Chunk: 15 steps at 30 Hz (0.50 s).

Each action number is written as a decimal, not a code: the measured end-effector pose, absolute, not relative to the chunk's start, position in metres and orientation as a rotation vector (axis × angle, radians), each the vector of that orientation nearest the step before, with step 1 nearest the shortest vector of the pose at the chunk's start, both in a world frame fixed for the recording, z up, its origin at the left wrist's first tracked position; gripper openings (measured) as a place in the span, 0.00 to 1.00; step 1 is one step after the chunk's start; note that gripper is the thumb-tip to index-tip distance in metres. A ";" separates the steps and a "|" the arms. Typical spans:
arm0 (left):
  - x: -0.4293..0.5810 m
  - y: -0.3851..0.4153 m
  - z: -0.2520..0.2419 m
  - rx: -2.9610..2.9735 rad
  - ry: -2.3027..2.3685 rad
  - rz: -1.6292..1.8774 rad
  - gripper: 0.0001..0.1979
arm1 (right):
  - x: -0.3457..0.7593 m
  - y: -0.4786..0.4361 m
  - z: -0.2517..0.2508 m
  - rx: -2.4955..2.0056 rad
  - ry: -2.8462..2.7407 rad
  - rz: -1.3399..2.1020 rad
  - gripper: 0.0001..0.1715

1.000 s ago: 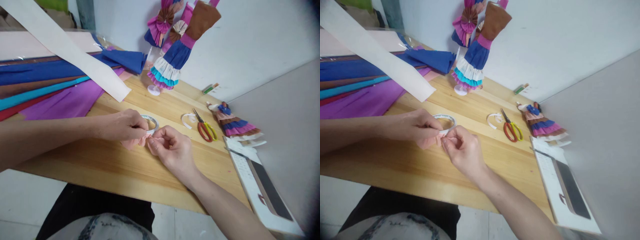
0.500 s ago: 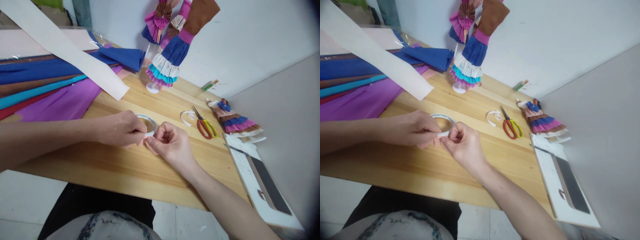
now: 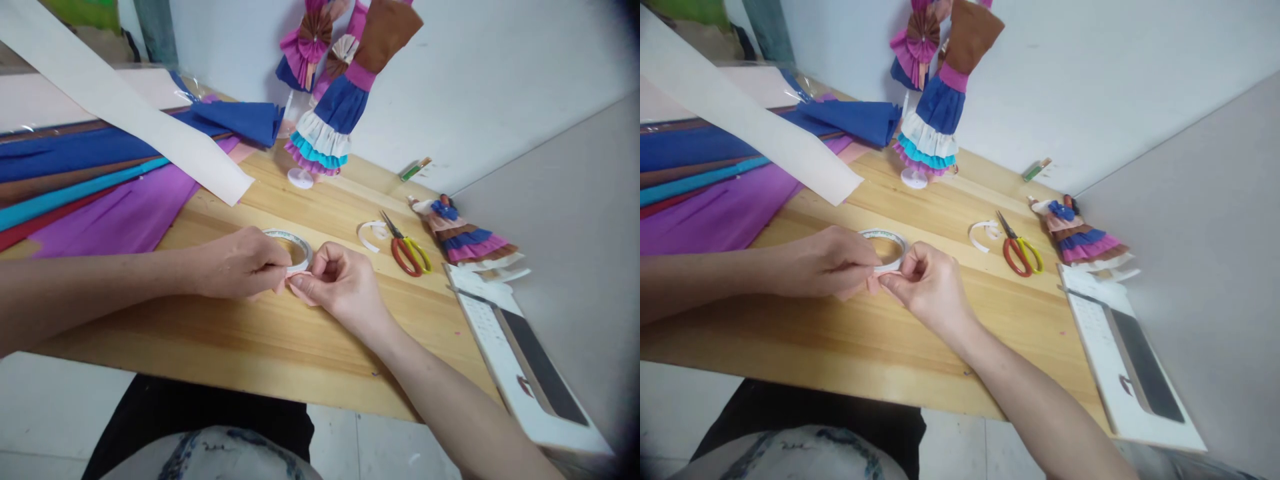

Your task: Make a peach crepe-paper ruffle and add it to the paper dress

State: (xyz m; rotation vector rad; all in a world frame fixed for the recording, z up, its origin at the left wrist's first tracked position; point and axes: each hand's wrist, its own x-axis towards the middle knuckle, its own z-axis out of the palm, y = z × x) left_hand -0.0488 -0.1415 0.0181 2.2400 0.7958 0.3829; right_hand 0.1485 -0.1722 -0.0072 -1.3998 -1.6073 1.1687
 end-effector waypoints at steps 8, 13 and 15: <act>-0.054 -0.139 0.022 2.072 0.845 0.397 0.14 | 0.151 -0.176 0.002 -1.414 -1.750 0.905 0.15; -0.054 -0.138 0.020 2.057 0.847 0.374 0.13 | 0.157 -0.171 0.001 -1.431 -1.853 0.796 0.07; -0.054 -0.137 0.019 2.067 0.847 0.369 0.13 | 0.159 -0.169 0.000 -1.428 -1.853 0.811 0.06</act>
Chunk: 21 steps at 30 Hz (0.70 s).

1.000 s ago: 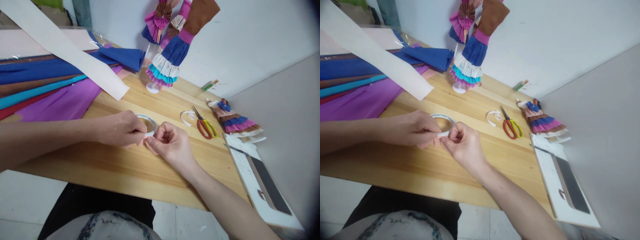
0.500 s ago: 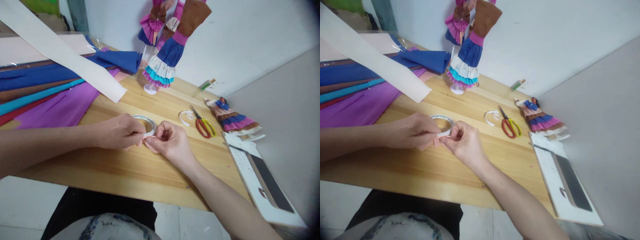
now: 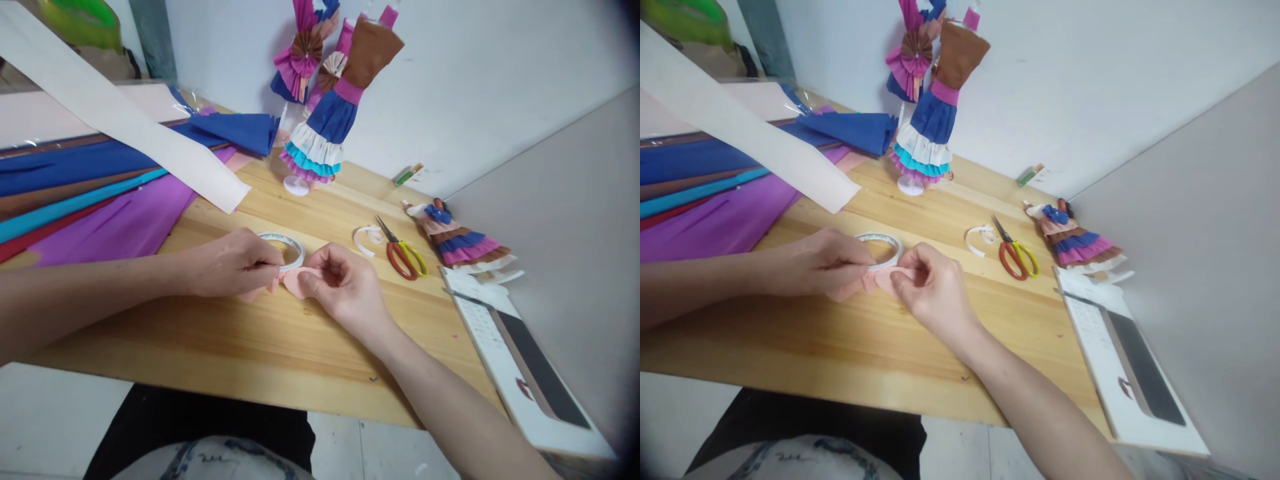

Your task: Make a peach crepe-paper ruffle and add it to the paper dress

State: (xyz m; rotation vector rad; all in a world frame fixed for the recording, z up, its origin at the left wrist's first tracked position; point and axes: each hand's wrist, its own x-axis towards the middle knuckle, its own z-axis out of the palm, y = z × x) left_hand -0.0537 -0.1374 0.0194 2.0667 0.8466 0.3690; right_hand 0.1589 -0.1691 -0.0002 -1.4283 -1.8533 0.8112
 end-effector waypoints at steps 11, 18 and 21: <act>-0.054 -0.138 0.022 2.074 0.862 0.359 0.12 | 0.156 -0.173 0.010 -1.342 -1.875 0.989 0.18; -0.055 -0.138 0.021 2.043 0.877 0.338 0.13 | 0.157 -0.175 0.006 -1.324 -1.986 0.872 0.09; -0.055 -0.138 0.021 2.041 0.885 0.332 0.14 | 0.157 -0.175 0.009 -1.299 -2.059 0.725 0.09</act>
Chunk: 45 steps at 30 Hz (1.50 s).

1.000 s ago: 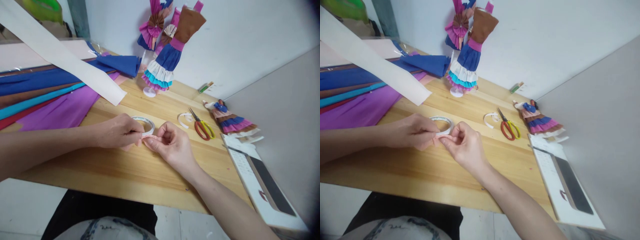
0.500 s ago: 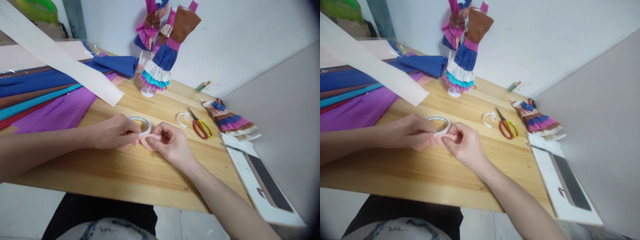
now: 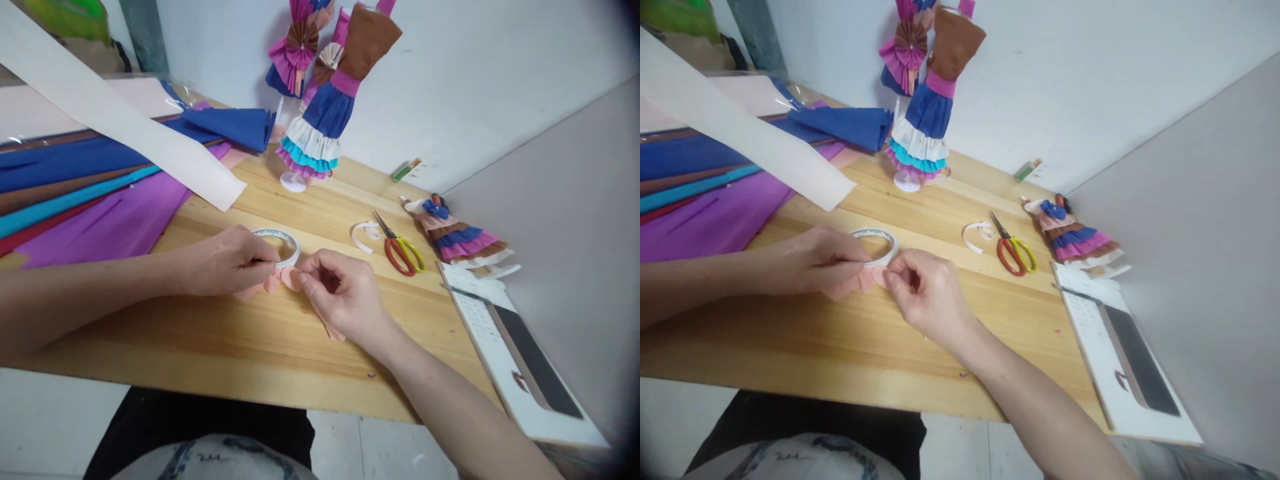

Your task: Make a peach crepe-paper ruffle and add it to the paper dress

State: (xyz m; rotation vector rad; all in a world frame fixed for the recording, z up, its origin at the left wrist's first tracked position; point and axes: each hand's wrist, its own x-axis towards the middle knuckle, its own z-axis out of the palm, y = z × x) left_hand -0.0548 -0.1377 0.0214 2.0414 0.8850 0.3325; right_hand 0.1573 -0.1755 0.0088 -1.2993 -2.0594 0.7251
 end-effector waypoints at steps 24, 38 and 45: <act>-0.053 -0.139 0.023 2.052 0.901 0.376 0.14 | 0.162 -0.171 0.014 -1.233 -2.097 0.488 0.07; -0.054 -0.139 0.021 2.068 0.907 0.394 0.14 | 0.152 -0.170 0.007 -1.275 -1.673 1.241 0.15; -0.054 -0.139 0.016 2.216 0.829 0.526 0.15 | 0.151 -0.172 0.007 -1.266 -1.526 1.412 0.16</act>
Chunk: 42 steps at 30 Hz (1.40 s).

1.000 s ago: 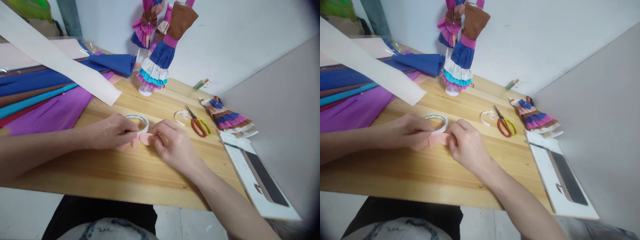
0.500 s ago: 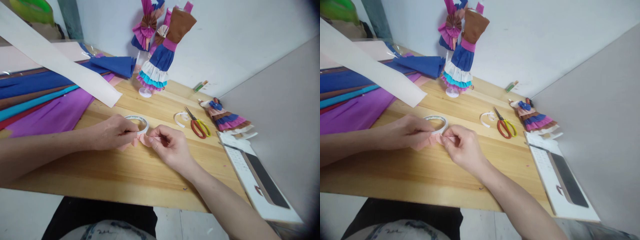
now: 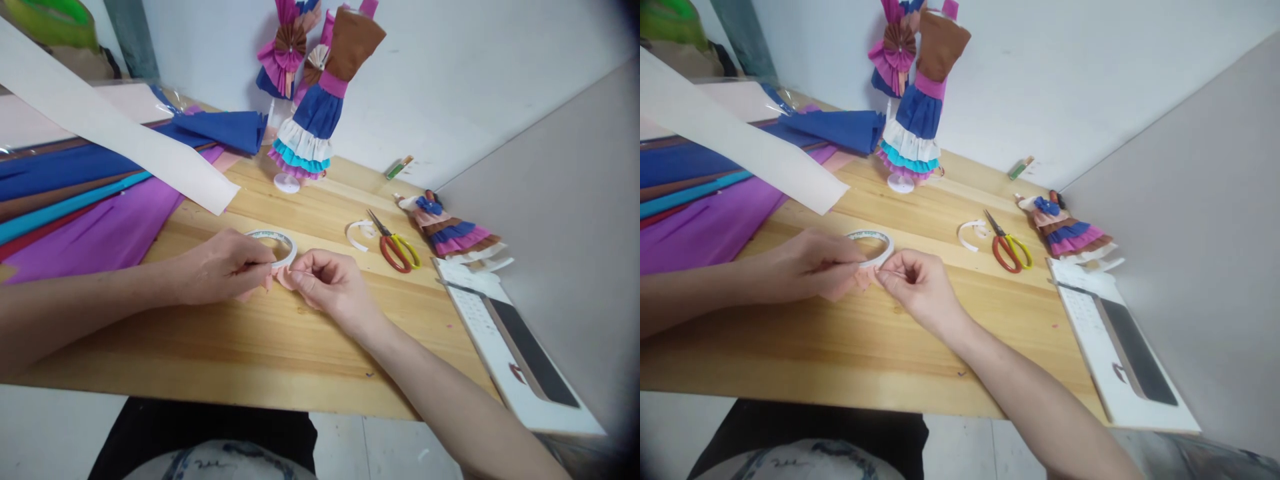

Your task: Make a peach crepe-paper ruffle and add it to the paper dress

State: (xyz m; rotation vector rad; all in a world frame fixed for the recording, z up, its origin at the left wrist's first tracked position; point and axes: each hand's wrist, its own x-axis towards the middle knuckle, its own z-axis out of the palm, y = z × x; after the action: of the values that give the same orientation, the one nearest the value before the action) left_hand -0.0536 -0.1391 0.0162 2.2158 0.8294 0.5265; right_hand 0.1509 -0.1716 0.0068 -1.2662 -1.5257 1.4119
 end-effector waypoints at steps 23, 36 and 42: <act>-0.053 -0.138 0.005 2.348 0.659 0.665 0.16 | 0.150 -0.169 -0.003 -1.261 -1.458 1.351 0.14; -0.059 -0.138 0.024 1.958 0.762 0.423 0.14 | 0.158 -0.165 0.006 -1.265 -1.679 1.169 0.17; -0.059 -0.137 0.023 1.971 0.755 0.444 0.13 | 0.157 -0.169 0.010 -1.277 -1.753 1.117 0.20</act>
State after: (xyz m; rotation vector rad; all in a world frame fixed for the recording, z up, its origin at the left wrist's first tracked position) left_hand -0.0594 -0.1368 0.0228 1.9708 0.7548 0.4438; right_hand 0.1569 -0.1687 0.0096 -1.2773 -1.7525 1.1173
